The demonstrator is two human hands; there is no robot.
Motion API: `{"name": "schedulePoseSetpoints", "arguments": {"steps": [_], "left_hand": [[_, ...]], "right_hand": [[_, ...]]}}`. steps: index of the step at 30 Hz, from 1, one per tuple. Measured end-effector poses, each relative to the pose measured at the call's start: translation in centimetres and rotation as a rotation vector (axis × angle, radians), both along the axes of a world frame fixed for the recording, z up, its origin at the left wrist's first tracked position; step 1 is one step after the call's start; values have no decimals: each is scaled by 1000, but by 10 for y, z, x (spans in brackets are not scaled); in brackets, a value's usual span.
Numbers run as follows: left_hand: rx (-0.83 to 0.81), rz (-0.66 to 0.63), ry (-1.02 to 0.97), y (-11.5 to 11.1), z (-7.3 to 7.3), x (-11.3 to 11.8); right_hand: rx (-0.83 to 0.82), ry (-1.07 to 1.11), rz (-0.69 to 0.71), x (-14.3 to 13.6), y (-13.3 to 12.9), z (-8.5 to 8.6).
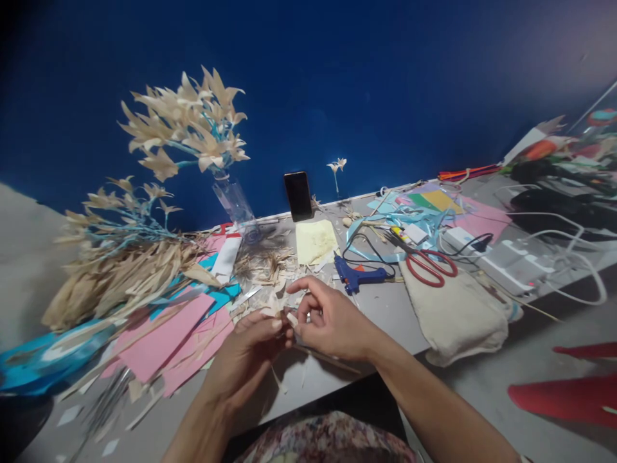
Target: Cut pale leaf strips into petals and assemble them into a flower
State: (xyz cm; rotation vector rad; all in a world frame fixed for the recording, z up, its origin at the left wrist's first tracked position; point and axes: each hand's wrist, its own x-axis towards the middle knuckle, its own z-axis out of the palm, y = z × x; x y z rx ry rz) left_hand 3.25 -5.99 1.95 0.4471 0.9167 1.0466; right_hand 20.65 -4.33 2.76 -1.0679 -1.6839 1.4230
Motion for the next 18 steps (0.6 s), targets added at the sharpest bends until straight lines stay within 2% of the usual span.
{"name": "schedulePoseSetpoints", "arguments": {"steps": [3,5,8,10,13,16,18], "left_hand": [[5,-5,50,0,-1,0],[10,41,55,1,-3,2],[17,103,11,4,-6,3],[24,88,-16,5,-8,3],[7,46,-43,6,-10,2],[-8,53,-66,9,-12,-2],[9,88,-55,14,-13,-4]], "right_hand": [[70,-119,66,5,2,3],[113,-136,69,4,3,2],[133,-70,-27,0,2,-2],[122,-26,-111,-4,0,-5],[114,-33,-107,-2,1,-7],[193,-197,-85,14,7,-10],[347,-442,-183,31,16,-15]]}}
